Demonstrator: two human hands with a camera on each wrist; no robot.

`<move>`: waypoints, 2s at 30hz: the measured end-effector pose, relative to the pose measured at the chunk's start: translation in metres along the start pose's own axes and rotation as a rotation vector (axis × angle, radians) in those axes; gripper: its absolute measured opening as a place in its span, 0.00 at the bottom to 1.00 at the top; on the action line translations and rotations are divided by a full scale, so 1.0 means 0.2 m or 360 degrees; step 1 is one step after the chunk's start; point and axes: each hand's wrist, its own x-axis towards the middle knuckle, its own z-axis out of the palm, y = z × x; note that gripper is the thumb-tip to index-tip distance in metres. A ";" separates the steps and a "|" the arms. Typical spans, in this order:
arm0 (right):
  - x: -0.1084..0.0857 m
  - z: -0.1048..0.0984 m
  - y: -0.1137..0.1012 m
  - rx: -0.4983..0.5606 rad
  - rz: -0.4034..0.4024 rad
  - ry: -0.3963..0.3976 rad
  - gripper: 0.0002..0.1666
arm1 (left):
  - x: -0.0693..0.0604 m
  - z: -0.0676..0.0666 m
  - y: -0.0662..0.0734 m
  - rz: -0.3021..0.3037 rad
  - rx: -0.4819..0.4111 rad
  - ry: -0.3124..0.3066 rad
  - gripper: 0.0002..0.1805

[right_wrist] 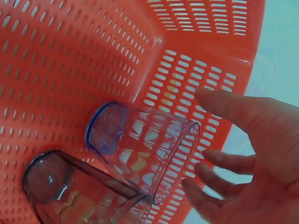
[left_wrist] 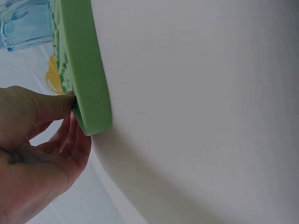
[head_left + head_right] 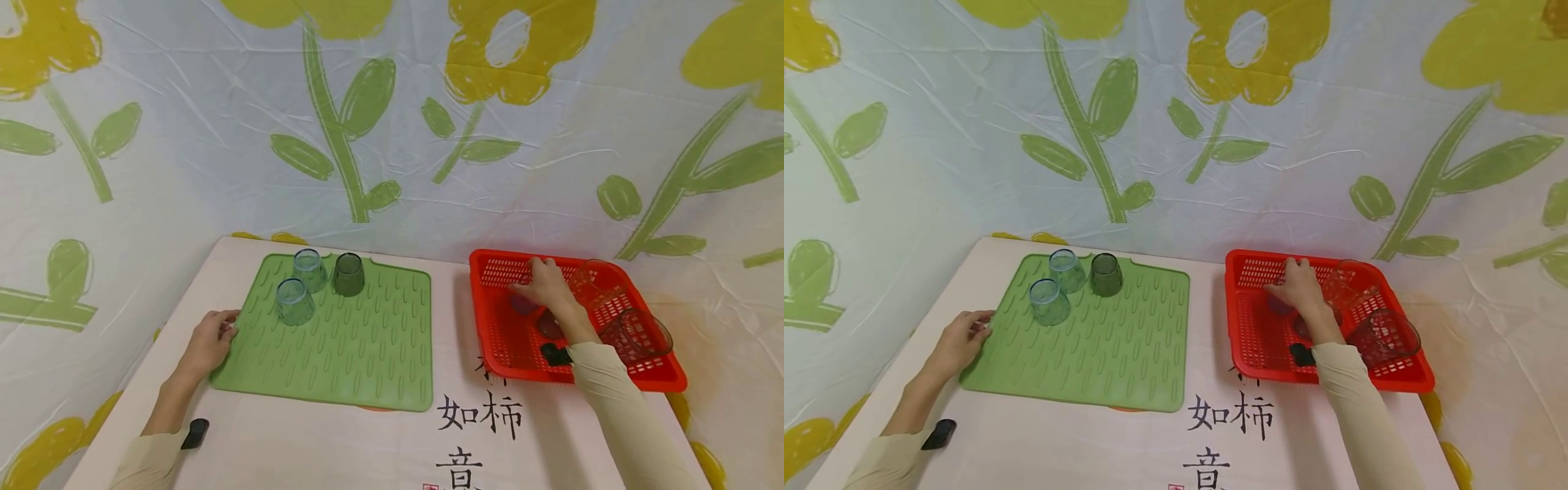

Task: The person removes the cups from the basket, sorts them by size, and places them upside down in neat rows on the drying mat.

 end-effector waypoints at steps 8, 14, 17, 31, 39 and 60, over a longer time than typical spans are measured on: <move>-0.03 -0.04 0.03 -0.0009 0.0041 -0.0154 0.42 | 0.00 0.01 -0.01 0.0010 0.0002 0.0025 0.19; -0.03 -0.04 0.06 -0.0017 -0.0056 -0.0130 0.43 | 0.00 0.01 -0.01 0.0027 0.0010 0.0050 0.18; -0.03 -0.04 0.07 0.0019 -0.0044 -0.0144 0.45 | 0.00 0.01 -0.01 0.0015 0.0005 0.0017 0.19; -0.09 -0.08 0.05 0.0128 0.0018 -0.0093 0.47 | 0.00 0.01 -0.01 -0.0003 0.0021 0.0001 0.19; -0.15 -0.12 0.03 0.0104 -0.0060 -0.0030 0.46 | 0.00 0.01 -0.02 0.0018 0.0024 0.0012 0.19; -0.30 -0.20 -0.10 0.0120 -0.0210 0.0172 0.44 | -0.01 0.02 -0.01 0.0028 0.0037 0.0043 0.18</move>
